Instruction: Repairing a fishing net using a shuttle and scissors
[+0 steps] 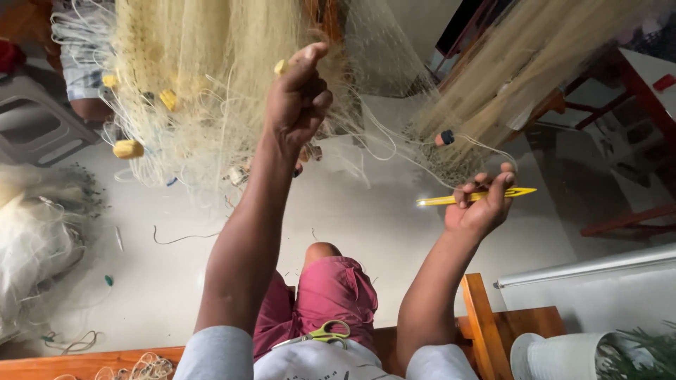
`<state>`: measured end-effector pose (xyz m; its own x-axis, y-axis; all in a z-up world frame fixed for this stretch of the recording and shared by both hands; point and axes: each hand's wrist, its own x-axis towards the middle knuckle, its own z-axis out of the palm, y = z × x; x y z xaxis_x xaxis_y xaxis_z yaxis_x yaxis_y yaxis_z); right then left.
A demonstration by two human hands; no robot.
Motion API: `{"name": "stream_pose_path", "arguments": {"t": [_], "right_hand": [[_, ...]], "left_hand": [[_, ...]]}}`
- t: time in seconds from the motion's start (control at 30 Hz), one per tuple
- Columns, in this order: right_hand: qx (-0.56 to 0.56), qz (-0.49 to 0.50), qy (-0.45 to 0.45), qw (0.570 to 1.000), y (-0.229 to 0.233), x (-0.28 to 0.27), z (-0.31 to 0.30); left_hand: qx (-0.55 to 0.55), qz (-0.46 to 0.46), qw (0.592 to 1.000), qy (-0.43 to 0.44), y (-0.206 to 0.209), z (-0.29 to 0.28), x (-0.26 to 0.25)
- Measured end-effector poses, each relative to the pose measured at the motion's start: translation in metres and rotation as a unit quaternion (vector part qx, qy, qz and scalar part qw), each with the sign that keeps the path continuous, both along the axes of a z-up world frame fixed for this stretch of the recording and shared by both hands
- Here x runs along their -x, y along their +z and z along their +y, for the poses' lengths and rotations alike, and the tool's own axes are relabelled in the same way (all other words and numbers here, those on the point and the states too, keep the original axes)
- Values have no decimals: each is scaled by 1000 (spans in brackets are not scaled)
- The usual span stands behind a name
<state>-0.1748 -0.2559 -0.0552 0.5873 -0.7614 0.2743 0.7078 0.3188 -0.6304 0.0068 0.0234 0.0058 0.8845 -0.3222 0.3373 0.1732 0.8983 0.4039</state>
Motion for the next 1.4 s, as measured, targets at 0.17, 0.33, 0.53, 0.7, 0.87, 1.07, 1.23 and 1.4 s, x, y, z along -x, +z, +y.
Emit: {"name": "stream_pose_path", "arguments": {"t": [0.17, 0.33, 0.53, 0.7, 0.87, 1.07, 1.23, 1.4], "right_hand": [[-30, 14, -6, 999, -10, 2, 12], [-51, 33, 15, 998, -34, 2, 21], [-66, 95, 70, 991, -64, -5, 34], [-51, 163, 113, 979, -68, -11, 45], [98, 333, 138, 928, -87, 13, 49], [477, 433, 399, 652, -154, 94, 80], [655, 386, 458, 461, -167, 144, 118], [676, 392, 393, 485, -195, 157, 117]], "left_hand": [[167, -59, 983, -46, -13, -23, 0], [247, -113, 962, -32, -26, -40, 5], [224, -108, 969, 10, -23, -44, 16], [224, -49, 973, -8, -22, -49, 21], [248, -42, 967, -35, -24, -55, 14], [355, -54, 925, -125, -18, -82, -6], [412, -178, 887, -110, 45, -95, 25], [370, 75, 926, -9, 105, -81, 61]]}}
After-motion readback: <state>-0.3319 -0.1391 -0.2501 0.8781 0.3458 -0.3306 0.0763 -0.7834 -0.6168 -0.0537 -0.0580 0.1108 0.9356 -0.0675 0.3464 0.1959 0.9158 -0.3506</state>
